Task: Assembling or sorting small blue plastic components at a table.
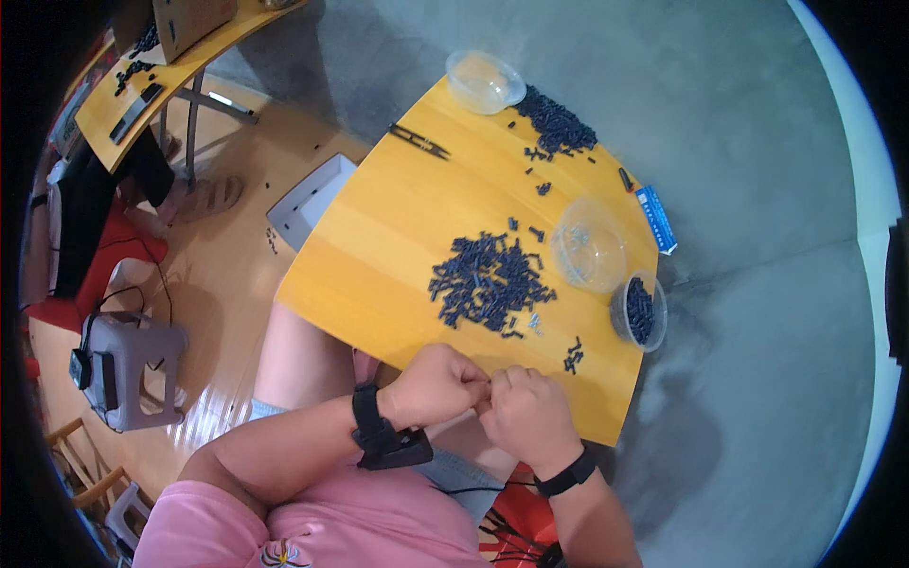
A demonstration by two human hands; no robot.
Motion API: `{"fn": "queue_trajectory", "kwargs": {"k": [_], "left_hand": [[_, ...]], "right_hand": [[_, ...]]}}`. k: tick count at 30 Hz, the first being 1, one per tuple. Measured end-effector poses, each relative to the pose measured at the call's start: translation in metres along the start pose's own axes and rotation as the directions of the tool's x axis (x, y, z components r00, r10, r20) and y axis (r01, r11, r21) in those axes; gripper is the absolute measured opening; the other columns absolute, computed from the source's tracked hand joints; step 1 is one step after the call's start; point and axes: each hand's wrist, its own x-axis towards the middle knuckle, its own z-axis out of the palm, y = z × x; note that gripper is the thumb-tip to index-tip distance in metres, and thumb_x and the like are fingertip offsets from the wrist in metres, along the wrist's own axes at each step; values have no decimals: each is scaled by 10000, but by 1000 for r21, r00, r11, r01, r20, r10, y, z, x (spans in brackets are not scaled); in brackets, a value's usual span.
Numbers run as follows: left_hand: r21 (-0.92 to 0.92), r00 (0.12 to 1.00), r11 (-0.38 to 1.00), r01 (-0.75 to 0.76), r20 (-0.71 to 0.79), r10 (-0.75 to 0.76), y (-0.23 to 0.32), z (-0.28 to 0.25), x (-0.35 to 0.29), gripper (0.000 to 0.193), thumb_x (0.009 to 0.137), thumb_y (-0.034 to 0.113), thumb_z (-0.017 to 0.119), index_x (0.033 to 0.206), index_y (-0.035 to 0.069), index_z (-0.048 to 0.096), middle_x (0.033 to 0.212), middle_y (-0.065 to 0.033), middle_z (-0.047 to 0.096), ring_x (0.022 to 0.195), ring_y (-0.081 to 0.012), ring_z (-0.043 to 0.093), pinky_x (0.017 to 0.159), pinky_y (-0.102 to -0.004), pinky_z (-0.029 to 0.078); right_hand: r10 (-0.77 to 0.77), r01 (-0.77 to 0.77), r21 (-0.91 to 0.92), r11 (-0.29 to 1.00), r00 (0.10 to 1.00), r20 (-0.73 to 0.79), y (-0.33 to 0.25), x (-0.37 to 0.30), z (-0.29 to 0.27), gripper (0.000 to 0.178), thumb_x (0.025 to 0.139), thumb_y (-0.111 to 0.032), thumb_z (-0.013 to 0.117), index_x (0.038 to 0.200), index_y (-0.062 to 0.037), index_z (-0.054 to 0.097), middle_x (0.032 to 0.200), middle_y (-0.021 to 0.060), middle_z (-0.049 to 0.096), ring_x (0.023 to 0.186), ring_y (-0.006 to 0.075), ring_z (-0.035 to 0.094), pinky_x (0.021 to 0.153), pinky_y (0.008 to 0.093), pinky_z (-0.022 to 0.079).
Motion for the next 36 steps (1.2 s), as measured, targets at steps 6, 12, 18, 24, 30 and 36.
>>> {"fn": "queue_trajectory", "kwargs": {"k": [6,12,18,24,30,36], "left_hand": [[14,998,1000,-12,61,11,8,-2,9,169,830,47,563,882,-37,699,696,-70,680,629,-82,627,597,-228,507],[169,998,985,-12,59,2,13,-1,20,166,811,35,563,888,-34,693,686,-97,675,628,-83,623,602,-240,507],[157,991,979,-126,-17,131,5,3,21,143,755,109,572,738,11,676,580,-156,591,492,-216,585,512,-316,464],[45,997,998,49,50,-51,4,-2,22,146,811,93,595,761,-8,688,554,-65,606,502,-67,545,499,-242,451],[-20,989,999,25,148,-22,8,-6,10,113,815,34,614,784,-49,684,661,-62,666,621,-54,587,579,-225,481],[-44,992,999,-14,125,20,18,0,8,99,827,20,608,806,-38,685,670,-68,664,628,-61,580,581,-232,476]], "right_hand": [[-93,93,-4,996,995,-42,14,1,9,182,666,-193,651,732,-43,573,680,94,543,633,255,581,567,369,479],[-6,6,1,1000,999,-48,16,1,14,168,649,-176,630,733,-44,570,680,91,530,627,245,571,568,363,474],[-10,11,-56,998,1000,1,13,0,14,155,673,-167,596,739,-28,580,678,92,535,631,240,580,555,341,484],[82,-86,72,994,995,63,13,6,4,120,706,-122,559,742,-13,593,710,116,572,675,249,605,579,343,510],[-81,73,225,972,996,23,21,-3,4,114,706,-104,562,748,-3,592,717,121,565,692,266,605,601,355,511],[-144,154,107,982,985,-95,22,-9,7,149,683,-156,597,717,-11,591,679,95,525,654,243,584,555,351,487]]}}
